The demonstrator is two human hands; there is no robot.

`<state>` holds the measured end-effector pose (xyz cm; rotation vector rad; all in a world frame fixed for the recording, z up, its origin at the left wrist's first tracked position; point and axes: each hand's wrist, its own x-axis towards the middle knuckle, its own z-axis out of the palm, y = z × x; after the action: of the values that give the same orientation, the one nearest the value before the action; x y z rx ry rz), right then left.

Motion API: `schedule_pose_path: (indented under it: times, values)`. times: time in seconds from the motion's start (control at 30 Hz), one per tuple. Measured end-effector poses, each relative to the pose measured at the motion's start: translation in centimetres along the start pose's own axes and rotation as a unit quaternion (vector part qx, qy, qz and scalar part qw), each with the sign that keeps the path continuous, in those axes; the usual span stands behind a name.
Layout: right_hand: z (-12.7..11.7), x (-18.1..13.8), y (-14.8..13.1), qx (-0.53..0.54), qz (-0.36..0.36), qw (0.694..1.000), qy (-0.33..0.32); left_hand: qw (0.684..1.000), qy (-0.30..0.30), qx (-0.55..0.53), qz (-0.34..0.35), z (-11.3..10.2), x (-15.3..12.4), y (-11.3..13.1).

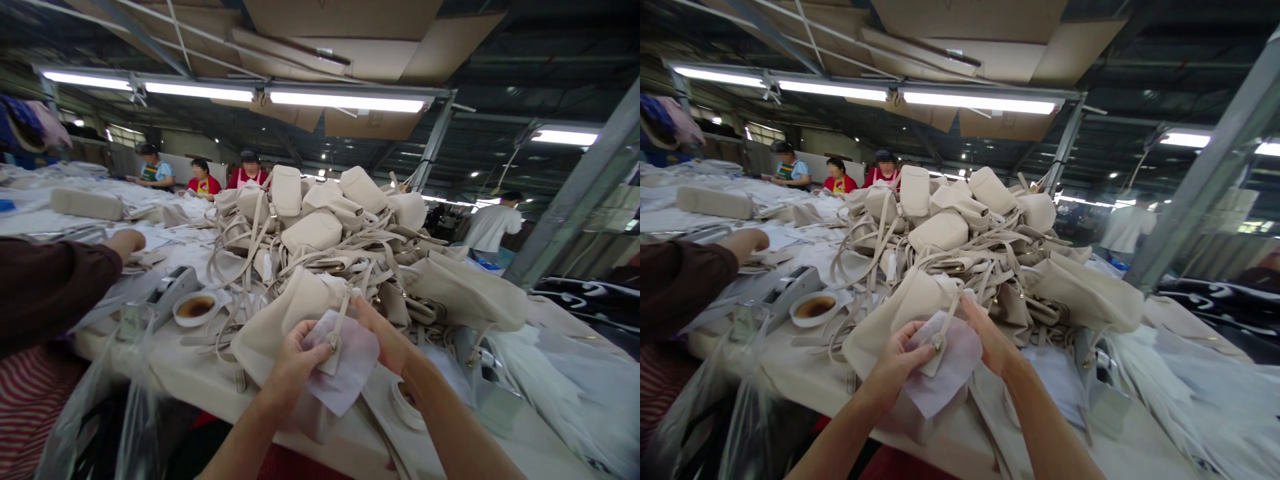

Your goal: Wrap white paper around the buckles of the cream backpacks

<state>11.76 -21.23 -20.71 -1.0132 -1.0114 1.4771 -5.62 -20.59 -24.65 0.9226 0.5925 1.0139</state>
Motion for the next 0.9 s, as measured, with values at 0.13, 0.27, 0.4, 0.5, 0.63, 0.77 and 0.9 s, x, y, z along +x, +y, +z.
schedule_pose_path:
  times: [0.13,0.27,0.4,0.5,0.63,0.77,0.9]
  values:
    - [0.4,-0.1,-0.1,-0.022,-0.035,0.999,0.017,0.999,-0.007,0.027,0.040,0.2,-0.1,-0.6]
    - [0.3,1.1,0.5,0.038,-0.059,0.996,0.061,0.989,-0.003,0.105,0.107,0.1,0.0,-1.4]
    - [0.3,1.2,0.7,0.054,-0.069,0.992,0.091,0.949,0.020,0.240,0.203,-0.3,0.3,-2.0]
    - [0.6,0.6,0.6,-0.001,-0.049,0.998,0.049,0.912,0.035,0.317,0.258,-0.3,0.4,-2.2]
    - [1.0,0.6,0.7,-0.125,-0.089,0.980,0.124,0.883,0.038,0.364,0.295,-0.2,0.0,-2.5]
    - [0.6,0.9,0.3,-0.121,-0.094,0.978,0.144,0.937,-0.006,0.294,0.187,-0.5,-1.0,-1.2]
    - [0.0,0.7,-0.3,-0.102,-0.082,0.984,0.124,0.984,-0.129,0.122,-0.023,-1.1,0.1,2.1]
